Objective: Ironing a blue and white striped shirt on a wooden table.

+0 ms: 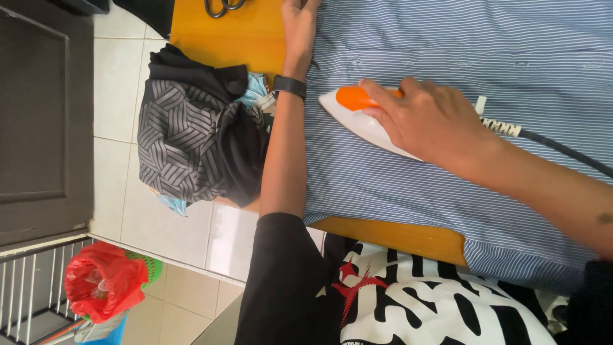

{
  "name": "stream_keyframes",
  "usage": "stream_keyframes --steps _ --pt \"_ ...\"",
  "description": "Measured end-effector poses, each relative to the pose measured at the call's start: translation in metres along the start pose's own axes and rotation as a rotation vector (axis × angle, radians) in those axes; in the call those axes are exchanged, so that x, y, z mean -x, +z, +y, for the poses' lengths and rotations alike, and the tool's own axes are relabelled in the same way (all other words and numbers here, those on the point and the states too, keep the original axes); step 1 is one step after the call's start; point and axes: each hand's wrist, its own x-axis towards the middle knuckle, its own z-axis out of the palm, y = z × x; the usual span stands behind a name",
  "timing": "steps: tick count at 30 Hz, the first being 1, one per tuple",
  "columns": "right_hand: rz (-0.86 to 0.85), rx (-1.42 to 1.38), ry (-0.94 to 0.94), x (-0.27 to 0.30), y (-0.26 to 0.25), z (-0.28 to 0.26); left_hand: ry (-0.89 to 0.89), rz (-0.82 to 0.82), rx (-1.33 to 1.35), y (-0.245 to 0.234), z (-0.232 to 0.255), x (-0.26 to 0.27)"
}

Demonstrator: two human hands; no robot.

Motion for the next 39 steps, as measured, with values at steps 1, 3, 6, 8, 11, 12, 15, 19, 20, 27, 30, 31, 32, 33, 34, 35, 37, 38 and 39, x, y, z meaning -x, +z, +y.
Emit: stream_keyframes --steps 1,3,6,8,11,12,15,19,20,27,30,31,32,33,34,35,37,38,39 --pt "-0.078 -0.153 -0.073 -0.001 -0.003 0.004 0.008 -0.006 0.004 0.001 0.004 -0.001" --pt "-0.156 -0.303 -0.140 0.004 -0.007 0.006 0.017 -0.017 0.011 0.004 0.017 -0.002" --pt "0.010 -0.156 -0.120 0.016 -0.010 0.008 0.003 -0.076 -0.011 0.012 0.040 -0.003" --pt "-0.253 -0.404 -0.162 0.018 -0.012 0.022 -0.009 -0.084 -0.362 0.023 0.054 -0.007" --pt "0.014 -0.312 -0.124 0.049 -0.009 0.026 0.111 -0.285 -0.610 0.019 0.047 -0.001" --pt "0.004 -0.295 -0.091 0.055 -0.011 0.033 0.119 -0.310 -0.582 0.020 0.053 -0.002" --pt "0.131 -0.053 -0.118 0.081 -0.016 0.058 0.135 -0.381 -0.643 0.023 0.063 -0.002" --pt "0.030 0.063 -0.009 0.129 -0.019 0.103 0.160 -0.381 -0.702 0.022 0.068 -0.002" --pt "-0.038 0.114 0.031 0.142 -0.020 0.115 0.157 -0.374 -0.721 0.021 0.071 -0.001" --pt "-0.199 0.487 0.282 0.259 -0.002 0.203 0.095 -0.375 -0.737 0.023 0.079 -0.001" --pt "-0.183 0.416 0.453 0.298 0.013 0.232 0.105 -0.374 -0.741 0.023 0.080 -0.001" --pt "-0.120 0.344 0.457 0.307 0.021 0.239 0.110 -0.373 -0.740 0.023 0.081 -0.001" --pt "-0.057 0.271 0.459 0.316 0.028 0.247 0.114 -0.371 -0.739 0.024 0.081 -0.001" --pt "-0.055 0.271 0.460 0.315 0.029 0.250 0.116 -0.372 -0.739 0.024 0.081 -0.001" --pt "-0.035 0.225 0.399 0.313 0.030 0.252 0.107 -0.369 -0.737 0.025 0.081 -0.002" --pt "-0.016 0.177 0.338 0.312 0.031 0.254 0.097 -0.366 -0.737 0.024 0.082 -0.001" --pt "-0.048 0.160 0.351 0.298 0.017 0.243 0.098 -0.365 -0.730 0.024 0.080 -0.001" --pt "-0.081 0.146 0.363 0.290 0.010 0.238 0.100 -0.363 -0.721 0.024 0.080 0.000" --pt "-0.078 0.142 0.356 0.290 0.018 0.237 0.097 -0.356 -0.727 0.026 0.081 0.000"
